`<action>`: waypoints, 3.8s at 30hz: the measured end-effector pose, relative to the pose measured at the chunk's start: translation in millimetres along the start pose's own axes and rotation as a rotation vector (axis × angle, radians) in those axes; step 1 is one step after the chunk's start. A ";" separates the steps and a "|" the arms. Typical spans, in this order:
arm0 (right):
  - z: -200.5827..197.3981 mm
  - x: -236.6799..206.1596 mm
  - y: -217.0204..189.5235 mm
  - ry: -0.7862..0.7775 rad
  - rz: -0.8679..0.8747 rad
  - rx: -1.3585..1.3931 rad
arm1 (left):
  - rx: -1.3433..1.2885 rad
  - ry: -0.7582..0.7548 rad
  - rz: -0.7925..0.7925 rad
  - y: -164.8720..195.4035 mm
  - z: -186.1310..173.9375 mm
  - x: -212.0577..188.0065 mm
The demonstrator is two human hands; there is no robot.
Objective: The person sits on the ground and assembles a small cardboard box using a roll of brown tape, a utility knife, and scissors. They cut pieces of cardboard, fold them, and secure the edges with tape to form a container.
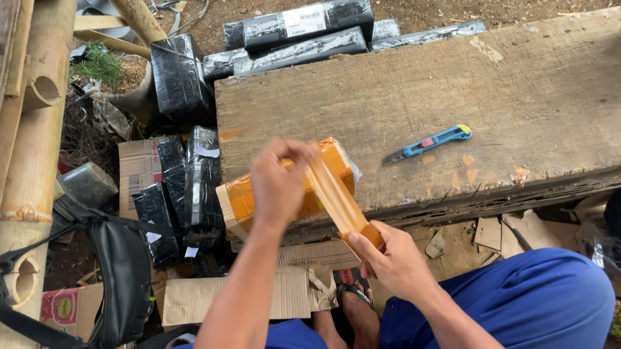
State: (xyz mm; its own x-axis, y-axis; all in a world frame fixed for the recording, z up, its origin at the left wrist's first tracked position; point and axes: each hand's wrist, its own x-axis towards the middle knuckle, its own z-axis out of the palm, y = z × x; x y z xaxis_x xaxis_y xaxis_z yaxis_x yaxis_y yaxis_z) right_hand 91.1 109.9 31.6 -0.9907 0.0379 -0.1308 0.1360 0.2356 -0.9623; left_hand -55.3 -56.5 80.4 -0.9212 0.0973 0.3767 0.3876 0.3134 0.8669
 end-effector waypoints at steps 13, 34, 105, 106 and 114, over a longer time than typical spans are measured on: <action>30.2 51.2 8.6 0.258 -0.155 0.392 | 0.060 -0.329 -0.331 -3.7 25.8 75.5; 28.6 52.3 29.6 0.324 -0.264 0.453 | 0.645 -0.885 0.166 -25.6 1.8 31.4; 30.6 73.8 12.3 0.238 -0.522 0.494 | 1.135 -0.577 0.216 -30.5 18.3 -24.8; 29.2 78.2 7.0 0.219 -0.512 0.540 | 1.207 -0.358 0.338 -36.1 23.5 -31.5; -9.5 111.4 -71.2 0.049 -0.154 0.532 | 1.047 -0.432 0.258 -54.4 22.3 -13.4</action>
State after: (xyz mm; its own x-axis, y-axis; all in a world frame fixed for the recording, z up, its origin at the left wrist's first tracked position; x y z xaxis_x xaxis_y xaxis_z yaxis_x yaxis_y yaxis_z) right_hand -29.0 106.6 87.9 -0.9957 0.0904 0.0202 -0.0450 -0.2806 -0.9588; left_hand -64.8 -53.7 20.9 -0.8321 0.5227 0.1853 0.5336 0.8457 0.0107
